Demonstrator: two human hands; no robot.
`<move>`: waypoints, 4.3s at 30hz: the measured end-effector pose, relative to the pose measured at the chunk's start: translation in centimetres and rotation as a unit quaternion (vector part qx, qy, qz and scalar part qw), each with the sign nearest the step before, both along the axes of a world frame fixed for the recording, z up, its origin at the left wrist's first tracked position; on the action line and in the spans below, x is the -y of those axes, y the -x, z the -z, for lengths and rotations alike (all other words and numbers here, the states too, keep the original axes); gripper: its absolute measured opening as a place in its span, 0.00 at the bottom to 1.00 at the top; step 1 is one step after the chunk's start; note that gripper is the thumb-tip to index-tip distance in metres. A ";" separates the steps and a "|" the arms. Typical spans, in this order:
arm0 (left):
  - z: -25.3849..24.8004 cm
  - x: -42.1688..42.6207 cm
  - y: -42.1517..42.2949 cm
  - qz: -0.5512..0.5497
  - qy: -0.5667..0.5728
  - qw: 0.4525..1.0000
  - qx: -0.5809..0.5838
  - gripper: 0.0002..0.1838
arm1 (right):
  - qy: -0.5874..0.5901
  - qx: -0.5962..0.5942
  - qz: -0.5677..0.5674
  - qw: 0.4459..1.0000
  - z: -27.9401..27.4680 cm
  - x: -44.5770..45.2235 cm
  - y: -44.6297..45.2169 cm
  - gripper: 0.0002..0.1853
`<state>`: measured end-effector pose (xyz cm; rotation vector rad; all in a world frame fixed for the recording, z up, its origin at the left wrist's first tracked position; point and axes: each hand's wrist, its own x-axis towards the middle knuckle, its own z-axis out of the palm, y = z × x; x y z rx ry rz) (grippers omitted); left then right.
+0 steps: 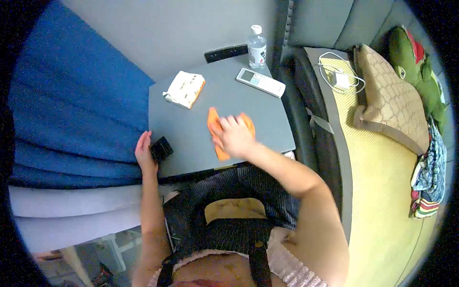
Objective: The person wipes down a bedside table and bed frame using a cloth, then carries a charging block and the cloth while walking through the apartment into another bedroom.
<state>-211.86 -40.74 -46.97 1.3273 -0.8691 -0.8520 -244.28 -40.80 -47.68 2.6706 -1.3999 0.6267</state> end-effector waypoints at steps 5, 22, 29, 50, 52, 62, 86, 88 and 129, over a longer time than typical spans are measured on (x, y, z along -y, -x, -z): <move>2.2 -1.0 -0.8 -0.008 0.019 1.000 -0.013 0.20 | -0.013 -0.024 0.067 0.997 -0.1 4.7 0.1 0.17; 2.3 -0.8 -1.1 -0.022 0.031 0.998 -0.053 0.19 | -0.035 -0.045 0.096 0.994 -0.8 1.9 0.4 0.18; 2.8 -1.0 -1.3 0.004 0.053 0.994 -0.098 0.18 | 0.031 -0.037 0.151 0.987 0.6 9.1 -1.4 0.21; 2.7 -0.7 -1.2 0.014 0.084 0.996 -0.014 0.19 | 0.043 -0.026 0.134 0.990 -0.3 8.9 -1.8 0.19; 2.6 -0.7 -1.0 0.018 0.073 0.996 -0.045 0.19 | 0.026 -0.028 0.143 0.989 0.0 7.4 -1.8 0.20; 2.2 -0.9 -1.1 0.016 0.055 0.998 -0.039 0.19 | -0.006 -0.035 0.111 0.993 -0.8 3.6 -1.4 0.17; 2.9 -0.5 -1.4 0.006 0.058 0.997 -0.046 0.17 | 0.036 -0.034 0.148 0.988 0.4 5.1 2.5 0.14; 2.8 -0.4 -1.2 0.006 0.058 0.997 -0.055 0.17 | 0.049 -0.037 0.133 0.989 0.7 5.2 2.9 0.14; 2.4 -1.1 -1.0 0.012 0.047 0.998 -0.038 0.17 | 0.012 -0.010 0.168 0.986 0.0 4.3 3.2 0.12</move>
